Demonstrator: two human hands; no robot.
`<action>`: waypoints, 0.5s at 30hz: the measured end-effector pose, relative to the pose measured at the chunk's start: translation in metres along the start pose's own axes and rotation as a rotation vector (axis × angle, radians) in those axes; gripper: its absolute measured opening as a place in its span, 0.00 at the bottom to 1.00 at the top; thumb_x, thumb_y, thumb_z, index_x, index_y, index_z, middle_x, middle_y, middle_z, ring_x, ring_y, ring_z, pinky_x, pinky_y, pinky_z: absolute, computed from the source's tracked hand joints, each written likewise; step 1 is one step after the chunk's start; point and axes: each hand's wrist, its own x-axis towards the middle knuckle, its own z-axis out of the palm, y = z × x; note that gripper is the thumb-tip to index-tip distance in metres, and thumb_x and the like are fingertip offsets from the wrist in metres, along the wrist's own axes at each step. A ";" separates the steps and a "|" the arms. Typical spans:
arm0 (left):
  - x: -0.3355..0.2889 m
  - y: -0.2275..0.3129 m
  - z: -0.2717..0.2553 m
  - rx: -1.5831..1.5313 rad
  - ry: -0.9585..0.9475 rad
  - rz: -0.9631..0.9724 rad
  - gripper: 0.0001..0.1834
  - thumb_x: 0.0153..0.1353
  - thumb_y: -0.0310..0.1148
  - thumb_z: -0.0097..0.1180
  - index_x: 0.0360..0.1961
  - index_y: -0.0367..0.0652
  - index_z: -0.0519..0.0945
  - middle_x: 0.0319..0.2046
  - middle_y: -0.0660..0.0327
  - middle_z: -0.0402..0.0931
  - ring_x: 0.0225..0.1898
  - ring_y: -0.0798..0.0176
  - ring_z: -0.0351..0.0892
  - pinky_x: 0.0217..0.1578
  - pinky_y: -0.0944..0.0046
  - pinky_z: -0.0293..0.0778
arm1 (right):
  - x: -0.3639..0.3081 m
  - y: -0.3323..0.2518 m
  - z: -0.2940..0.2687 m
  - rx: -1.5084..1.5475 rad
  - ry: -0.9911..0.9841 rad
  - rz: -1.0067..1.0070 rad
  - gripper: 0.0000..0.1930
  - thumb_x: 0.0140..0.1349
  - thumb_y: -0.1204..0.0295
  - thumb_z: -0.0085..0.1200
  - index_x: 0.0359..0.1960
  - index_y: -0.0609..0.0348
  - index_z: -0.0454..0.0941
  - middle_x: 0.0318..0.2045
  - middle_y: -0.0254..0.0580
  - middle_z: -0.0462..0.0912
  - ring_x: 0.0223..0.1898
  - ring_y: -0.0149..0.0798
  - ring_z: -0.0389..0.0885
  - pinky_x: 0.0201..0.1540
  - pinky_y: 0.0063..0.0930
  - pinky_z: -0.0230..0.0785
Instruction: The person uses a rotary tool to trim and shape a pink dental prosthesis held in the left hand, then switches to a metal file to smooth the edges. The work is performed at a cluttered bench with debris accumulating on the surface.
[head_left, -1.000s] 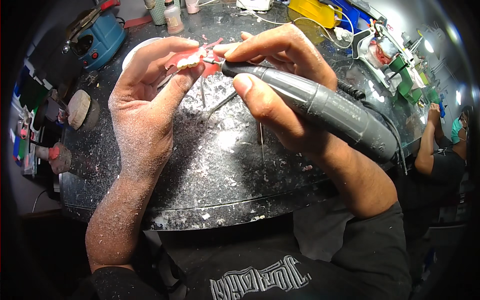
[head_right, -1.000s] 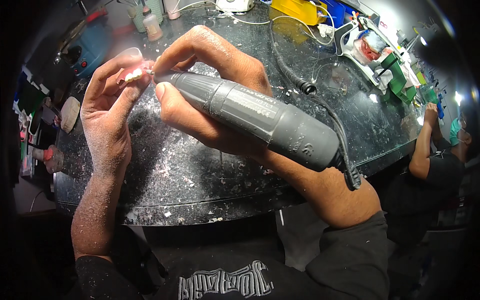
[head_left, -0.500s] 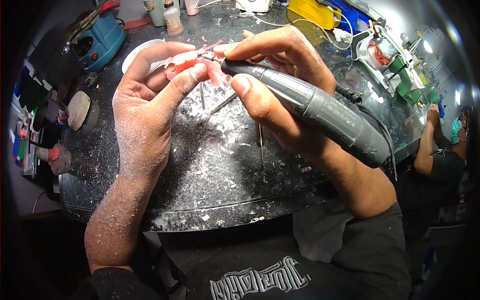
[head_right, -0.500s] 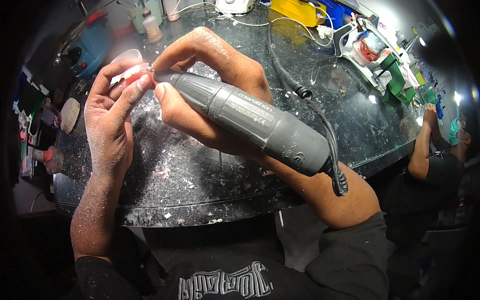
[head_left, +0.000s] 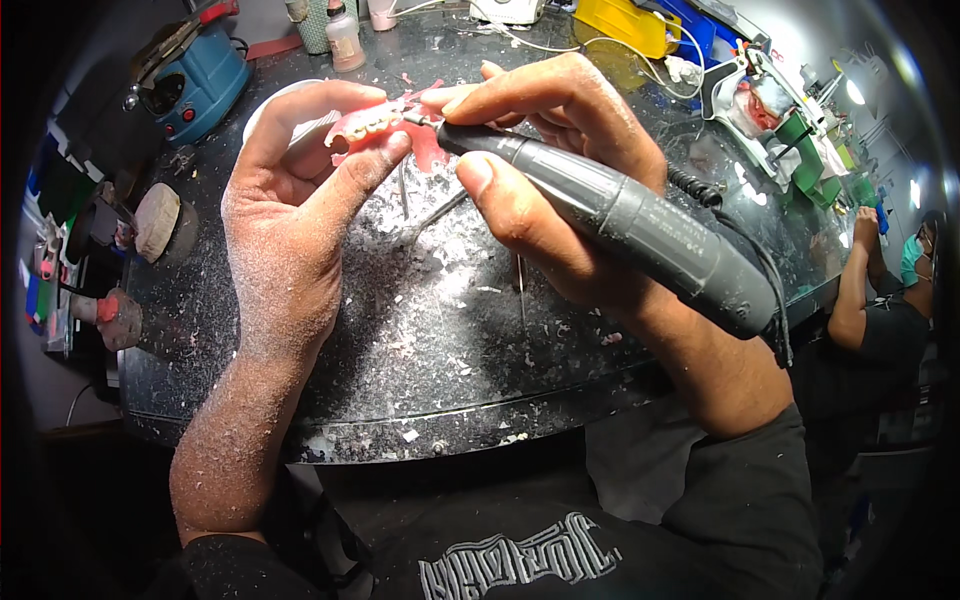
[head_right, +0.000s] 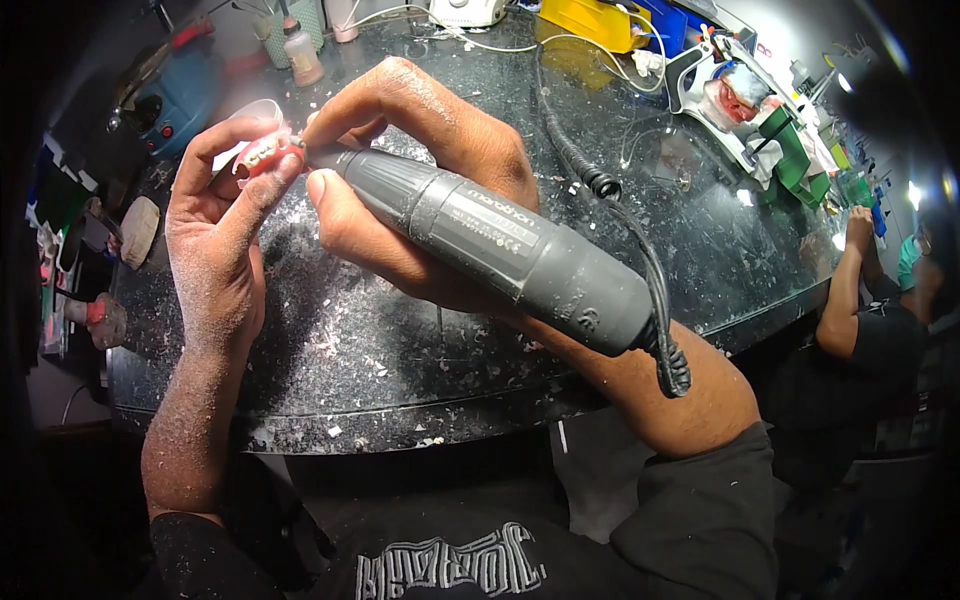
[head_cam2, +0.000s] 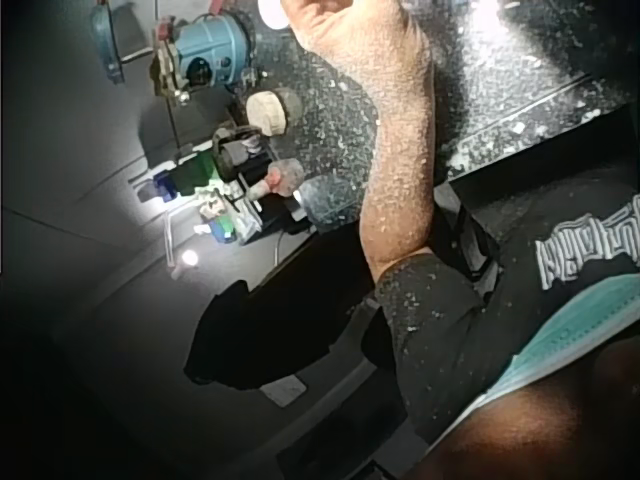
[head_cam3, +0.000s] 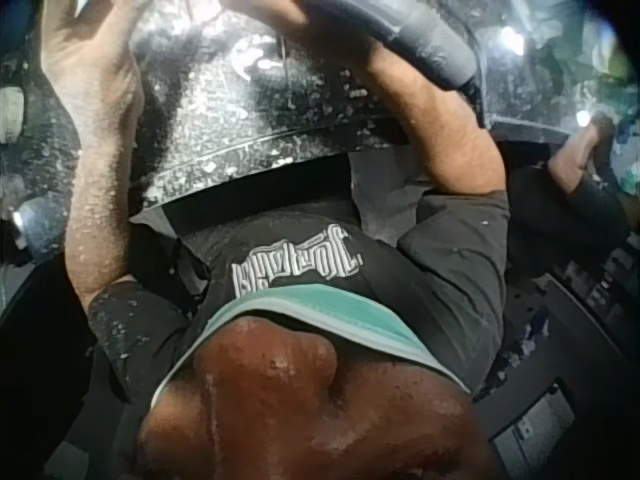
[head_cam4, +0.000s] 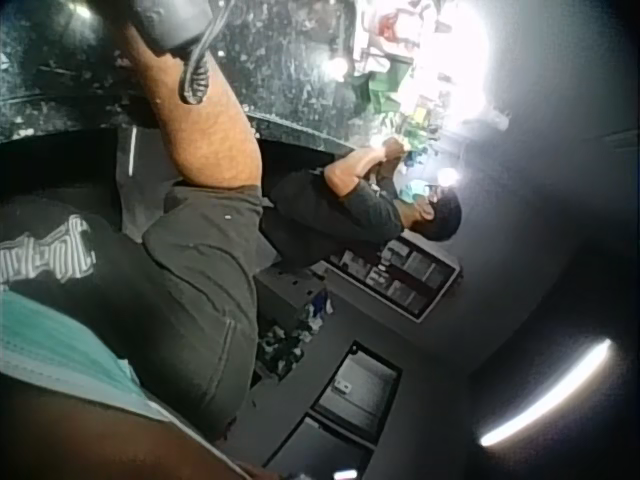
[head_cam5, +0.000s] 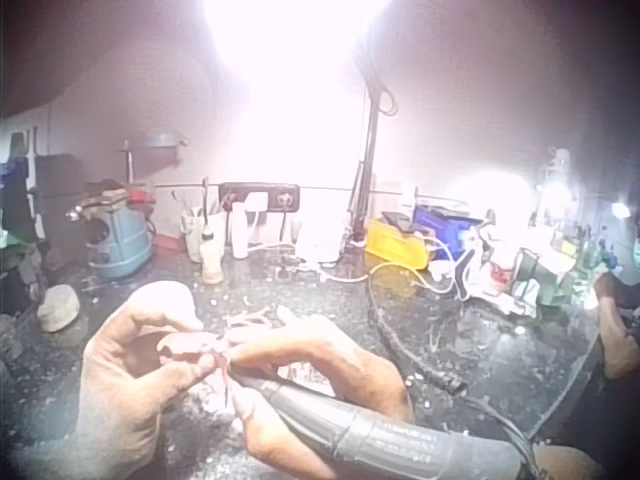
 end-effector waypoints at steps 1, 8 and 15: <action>0.000 0.002 0.001 0.002 0.003 -0.010 0.20 0.63 0.21 0.62 0.56 0.37 0.76 0.50 0.55 0.81 0.53 0.64 0.82 0.63 0.60 0.72 | 0.000 0.001 0.001 0.015 0.009 -0.009 0.16 0.61 0.74 0.60 0.49 0.66 0.76 0.47 0.47 0.83 0.57 0.43 0.83 0.70 0.43 0.62; -0.002 0.000 0.004 0.008 0.025 -0.059 0.20 0.64 0.21 0.62 0.56 0.36 0.72 0.50 0.53 0.81 0.54 0.64 0.82 0.62 0.61 0.72 | 0.000 0.008 0.010 0.001 0.139 -0.089 0.14 0.56 0.74 0.63 0.44 0.62 0.79 0.37 0.42 0.83 0.43 0.37 0.86 0.51 0.32 0.76; -0.004 -0.002 0.005 -0.001 0.043 -0.017 0.19 0.65 0.21 0.62 0.55 0.37 0.72 0.48 0.53 0.82 0.54 0.64 0.82 0.61 0.62 0.73 | 0.000 0.011 0.013 0.033 0.163 -0.104 0.13 0.55 0.74 0.63 0.42 0.61 0.80 0.35 0.41 0.83 0.39 0.34 0.86 0.46 0.29 0.79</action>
